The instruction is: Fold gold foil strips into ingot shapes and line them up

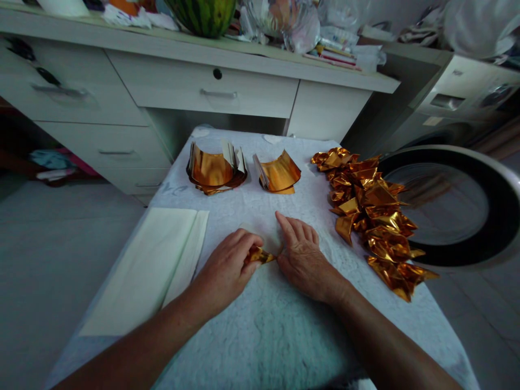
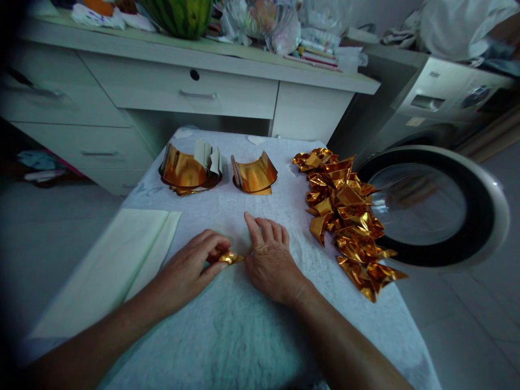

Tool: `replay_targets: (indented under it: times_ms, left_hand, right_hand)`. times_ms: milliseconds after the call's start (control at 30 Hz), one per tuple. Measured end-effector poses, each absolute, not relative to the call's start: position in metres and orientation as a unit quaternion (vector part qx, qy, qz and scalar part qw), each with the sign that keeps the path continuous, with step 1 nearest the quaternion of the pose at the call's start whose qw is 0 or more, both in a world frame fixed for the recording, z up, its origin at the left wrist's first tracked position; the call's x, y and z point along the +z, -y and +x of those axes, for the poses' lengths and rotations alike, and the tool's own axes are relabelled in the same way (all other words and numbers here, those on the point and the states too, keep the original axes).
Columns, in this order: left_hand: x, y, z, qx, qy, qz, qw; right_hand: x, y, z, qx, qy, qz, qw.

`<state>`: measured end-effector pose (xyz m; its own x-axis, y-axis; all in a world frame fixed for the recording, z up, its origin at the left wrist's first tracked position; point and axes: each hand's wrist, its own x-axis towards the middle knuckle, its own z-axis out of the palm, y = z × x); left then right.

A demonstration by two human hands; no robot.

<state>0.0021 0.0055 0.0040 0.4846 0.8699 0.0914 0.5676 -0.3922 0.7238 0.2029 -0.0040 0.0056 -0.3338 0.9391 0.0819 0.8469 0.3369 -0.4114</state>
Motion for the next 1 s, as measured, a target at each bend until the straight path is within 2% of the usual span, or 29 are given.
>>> replay_targets:
  times_ms: [267, 500, 700, 867, 1000]
  left_hand:
    - [0.0027, -0.0007, 0.0012, 0.265, -0.457, 0.798, 0.290]
    - [0.0035, -0.0032, 0.0012, 0.259, -0.555, 0.782, 0.115]
    - [0.0003, -0.0054, -0.0017, 0.248, -0.540, 0.793, 0.135]
    - [0.0017, -0.0038, 0.0004, 0.294, -0.513, 0.779, 0.208]
    - [0.0046, -0.0029, 0.0012, 0.331, -0.523, 0.752, 0.228]
  right_hand:
    - [0.0118, 0.0021, 0.2047, 0.209, 0.768, -0.562, 0.226]
    - [0.0092, -0.0003, 0.1978, 0.170, 0.779, -0.566, 0.207]
    - [0.0107, -0.0006, 0.1978, 0.170, 0.783, -0.560, 0.209]
    - [0.0122, -0.0006, 0.1983, 0.188, 0.789, -0.546, 0.209]
    - [0.0117, -0.0020, 0.1997, 0.208, 0.794, -0.517, 0.243]
